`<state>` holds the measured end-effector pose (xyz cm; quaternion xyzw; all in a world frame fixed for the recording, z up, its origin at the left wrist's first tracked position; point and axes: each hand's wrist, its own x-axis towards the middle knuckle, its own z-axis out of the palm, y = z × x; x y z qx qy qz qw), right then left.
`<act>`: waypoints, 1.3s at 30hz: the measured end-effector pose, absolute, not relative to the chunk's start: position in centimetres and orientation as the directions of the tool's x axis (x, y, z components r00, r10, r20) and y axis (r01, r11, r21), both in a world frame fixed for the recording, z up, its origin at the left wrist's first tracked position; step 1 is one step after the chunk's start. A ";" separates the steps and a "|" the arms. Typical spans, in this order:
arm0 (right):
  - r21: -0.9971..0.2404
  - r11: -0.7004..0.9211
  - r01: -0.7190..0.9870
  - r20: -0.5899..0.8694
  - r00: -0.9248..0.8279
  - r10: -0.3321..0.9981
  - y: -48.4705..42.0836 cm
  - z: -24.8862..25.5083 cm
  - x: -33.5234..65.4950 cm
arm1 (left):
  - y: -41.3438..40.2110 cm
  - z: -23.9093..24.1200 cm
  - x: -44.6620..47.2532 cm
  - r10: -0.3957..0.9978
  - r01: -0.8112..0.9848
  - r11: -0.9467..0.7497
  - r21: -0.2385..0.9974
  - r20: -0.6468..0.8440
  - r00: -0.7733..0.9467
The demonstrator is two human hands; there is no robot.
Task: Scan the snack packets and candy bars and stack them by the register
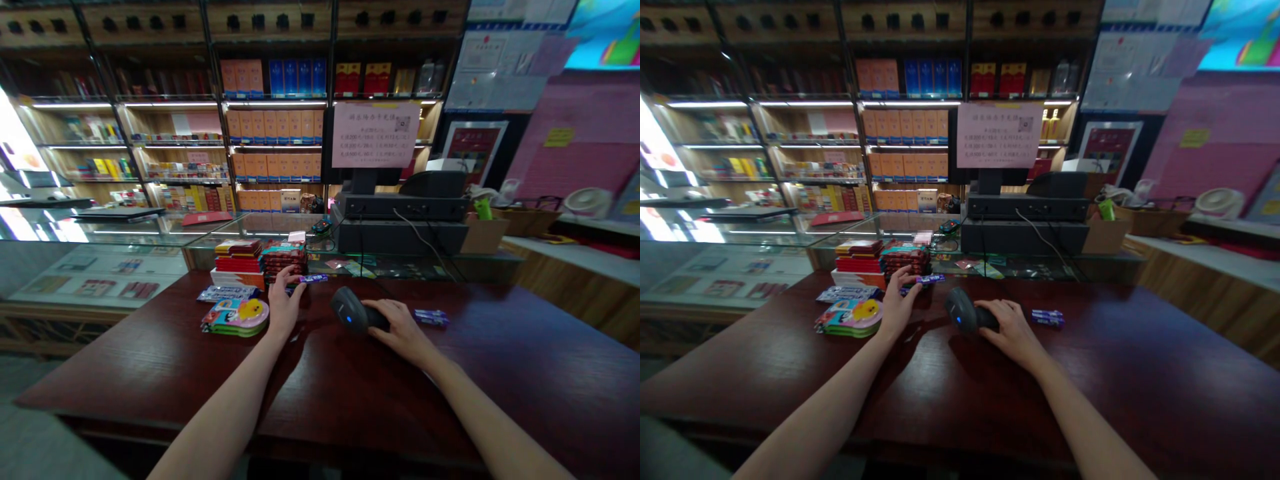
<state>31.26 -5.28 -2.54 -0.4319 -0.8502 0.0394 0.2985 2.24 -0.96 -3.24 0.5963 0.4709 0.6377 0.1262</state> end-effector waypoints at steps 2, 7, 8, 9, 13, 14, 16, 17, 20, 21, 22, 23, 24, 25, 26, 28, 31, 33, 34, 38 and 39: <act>-0.324 0.624 0.711 0.472 -0.450 0.758 -5.3 -2.5 31.2 | -1.2 -3.0 2.3 0.719 0.430 -0.514 0.742 0.646 -0.255; -0.294 0.624 0.724 0.465 -0.462 0.755 -5.4 -2.4 31.1 | -1.8 -2.4 2.6 0.721 0.465 -0.488 0.739 0.641 -0.262; -0.284 0.625 0.727 0.463 -0.467 0.753 -5.4 -2.4 31.1 | -1.9 -2.3 2.6 0.724 0.472 -0.478 0.741 0.637 -0.267; -0.277 0.626 0.729 0.461 -0.471 0.752 -5.4 -2.4 31.1 | -1.9 -2.3 2.7 0.728 0.479 -0.466 0.744 0.630 -0.271; -0.282 0.625 0.728 0.453 -0.473 0.755 -5.6 -2.2 31.0 | -1.9 -2.4 2.7 0.733 0.507 -0.433 0.746 0.618 -0.285; -0.288 0.625 0.726 0.454 -0.472 0.756 -5.6 -2.2 30.9 | -1.9 -2.4 2.7 0.731 0.513 -0.432 0.742 0.621 -0.283; -0.296 0.626 0.722 0.453 -0.471 0.757 -5.7 -2.1 30.9 | -1.9 -2.4 2.8 0.728 0.522 -0.437 0.732 0.629 -0.273; -0.297 0.626 0.721 0.453 -0.472 0.757 -5.7 -2.2 30.9 | -2.0 -2.4 2.8 0.727 0.525 -0.440 0.729 0.632 -0.268; -0.294 0.630 0.719 0.452 -0.477 0.754 -5.5 -2.4 31.0 | -2.1 -2.2 2.8 0.726 0.525 -0.446 0.725 0.636 -0.262; -0.292 0.631 0.718 0.450 -0.479 0.753 -5.5 -2.4 31.1 | -2.1 -2.2 2.8 0.726 0.520 -0.448 0.727 0.636 -0.263; -0.290 0.634 0.717 0.446 -0.485 0.753 -5.4 -2.5 31.2 | -2.1 -2.2 2.8 0.726 0.511 -0.451 0.732 0.634 -0.268; -0.287 0.638 0.714 0.438 -0.495 0.751 -5.4 -2.6 31.4 | -2.1 -2.2 2.7 0.727 0.501 -0.454 0.737 0.631 -0.271; -0.284 0.644 0.710 0.425 -0.509 0.748 -5.3 -2.7 31.5 | -2.1 -2.2 2.7 0.727 0.491 -0.458 0.742 0.630 -0.274; -0.281 0.651 0.705 0.409 -0.526 0.746 -5.3 -2.8 31.7 | -2.1 -2.2 2.7 0.727 0.483 -0.460 0.745 0.628 -0.276; -0.278 0.658 0.700 0.390 -0.544 0.743 -5.3 -2.8 31.8 | -2.1 -2.2 2.6 0.727 0.480 -0.461 0.746 0.628 -0.277; -0.278 0.665 0.693 0.353 -0.570 0.742 -5.4 -3.0 32.1 | -2.1 -2.2 2.6 0.725 0.488 -0.460 0.742 0.631 -0.275; -0.287 0.660 0.694 0.321 -0.579 0.749 -5.4 -3.2 32.3 | -2.2 -2.0 2.7 0.724 0.486 -0.459 0.744 0.630 -0.280; -0.298 0.654 0.695 0.309 -0.578 0.755 -5.4 -3.3 32.3 | -2.4 -1.9 2.8 0.725 0.472 -0.460 0.752 0.625 -0.289; -0.307 0.651 0.695 0.300 -0.578 0.759 -5.4 -3.3 32.3 | -2.4 -1.8 2.8 0.725 0.466 -0.461 0.755 0.623 -0.292; -0.365 0.607 0.706 0.235 -0.561 0.794 -5.6 -3.0 32.3 | -2.5 -1.7 2.8 0.728 0.465 -0.458 0.757 0.620 -0.292; -0.384 0.590 0.710 0.214 -0.554 0.805 -5.7 -2.8 32.3 | -2.5 -1.8 2.7 0.727 0.468 -0.458 0.756 0.621 -0.293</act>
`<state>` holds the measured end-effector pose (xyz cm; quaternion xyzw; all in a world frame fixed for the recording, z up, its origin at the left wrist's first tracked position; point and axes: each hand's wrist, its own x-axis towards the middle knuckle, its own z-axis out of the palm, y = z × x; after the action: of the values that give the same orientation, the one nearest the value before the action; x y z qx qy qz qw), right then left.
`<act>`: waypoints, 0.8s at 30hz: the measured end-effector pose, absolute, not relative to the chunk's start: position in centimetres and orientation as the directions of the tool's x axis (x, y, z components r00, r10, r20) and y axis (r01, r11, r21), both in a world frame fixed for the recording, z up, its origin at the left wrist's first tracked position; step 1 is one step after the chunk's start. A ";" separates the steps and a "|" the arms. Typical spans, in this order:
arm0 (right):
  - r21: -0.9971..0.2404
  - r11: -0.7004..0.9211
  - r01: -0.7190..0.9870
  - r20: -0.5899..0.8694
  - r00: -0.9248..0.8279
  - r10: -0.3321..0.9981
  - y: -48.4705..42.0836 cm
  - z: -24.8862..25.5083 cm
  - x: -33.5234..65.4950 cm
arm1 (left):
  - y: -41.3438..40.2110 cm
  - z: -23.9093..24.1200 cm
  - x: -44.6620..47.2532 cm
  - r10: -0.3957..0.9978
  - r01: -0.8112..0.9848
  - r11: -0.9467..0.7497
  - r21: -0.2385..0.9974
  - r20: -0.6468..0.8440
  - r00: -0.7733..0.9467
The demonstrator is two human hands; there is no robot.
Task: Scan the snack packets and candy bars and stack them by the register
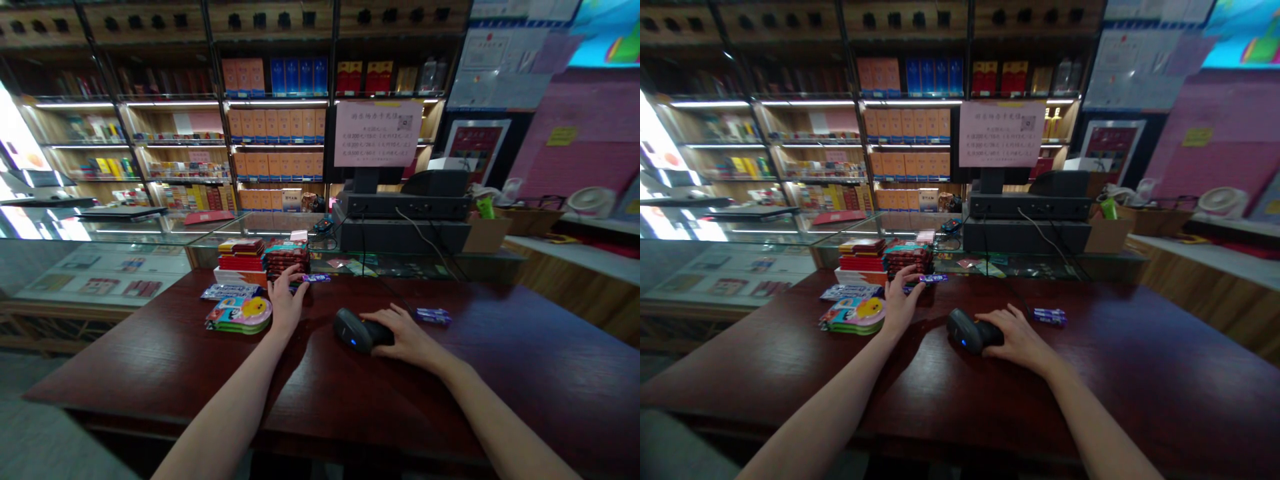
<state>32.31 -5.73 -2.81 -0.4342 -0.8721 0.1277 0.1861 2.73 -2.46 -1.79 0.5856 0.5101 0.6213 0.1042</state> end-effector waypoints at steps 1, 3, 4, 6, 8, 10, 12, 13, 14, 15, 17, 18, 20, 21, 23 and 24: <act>-0.406 0.575 0.710 0.194 -0.548 0.814 -5.8 -2.6 32.4 | -2.4 -1.9 2.7 0.725 0.471 -0.458 0.754 0.624 -0.292; -0.455 0.555 0.696 0.177 -0.540 0.823 -5.9 -2.0 32.6 | -2.3 -2.0 2.6 0.723 0.480 -0.462 0.746 0.630 -0.283; -0.482 0.549 0.683 0.186 -0.533 0.826 -5.9 -1.7 32.7 | -2.3 -2.1 2.6 0.724 0.483 -0.464 0.743 0.632 -0.277; -0.521 0.540 0.660 0.251 -0.487 0.837 -5.5 -1.2 32.5 | -2.3 -2.1 2.6 0.729 0.478 -0.469 0.742 0.631 -0.264; -0.524 0.539 0.660 0.348 -0.412 0.842 -4.7 -0.6 31.9 | -2.4 -2.0 2.7 0.738 0.457 -0.477 0.751 0.624 -0.256; -0.486 0.553 0.677 0.432 -0.364 0.825 -3.7 -0.1 30.9 | -2.5 -1.8 2.9 0.749 0.422 -0.488 0.764 0.615 -0.246; -0.450 0.579 0.680 0.488 -0.356 0.797 -2.5 0.4 29.5 | -2.7 -1.6 3.1 0.761 0.388 -0.502 0.773 0.608 -0.227; -0.436 0.595 0.675 0.517 -0.353 0.780 -2.0 0.6 28.8 | -2.8 -1.5 3.2 0.765 0.375 -0.509 0.774 0.607 -0.215; -0.422 0.606 0.674 0.543 -0.347 0.764 -1.5 0.8 28.1 | -2.9 -1.5 3.3 0.767 0.368 -0.516 0.774 0.608 -0.203; -0.410 0.611 0.677 0.554 -0.348 0.757 -1.1 1.0 27.4 | -2.9 -1.5 3.3 0.769 0.366 -0.521 0.771 0.610 -0.191; -0.409 0.599 0.689 0.559 -0.330 0.761 -0.4 1.2 26.3 | -3.0 -1.5 3.3 0.769 0.374 -0.524 0.765 0.614 -0.177; -0.412 0.594 0.691 0.555 -0.326 0.765 -0.2 1.3 25.9 | -3.0 -1.5 3.3 0.769 0.380 -0.523 0.763 0.614 -0.175; -0.425 0.596 0.682 0.556 -0.323 0.766 0.0 1.4 25.2 | -3.0 -1.5 3.2 0.768 0.390 -0.520 0.760 0.615 -0.176; -0.435 0.602 0.669 0.559 -0.324 0.764 0.1 1.4 24.9 | -3.0 -1.5 3.2 0.768 0.393 -0.519 0.759 0.616 -0.176; -0.465 0.616 0.636 0.566 -0.321 0.759 0.0 1.4 24.6 | -3.0 -1.5 3.1 0.769 0.398 -0.519 0.757 0.616 -0.170; -0.481 0.620 0.621 0.568 -0.318 0.759 0.0 1.4 24.5 | -3.0 -1.5 3.2 0.771 0.399 -0.518 0.757 0.615 -0.166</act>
<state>24.46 0.01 1.39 -0.4274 -0.8070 0.0868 0.3982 3.15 -2.99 -1.49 0.6273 0.4661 0.6047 0.1539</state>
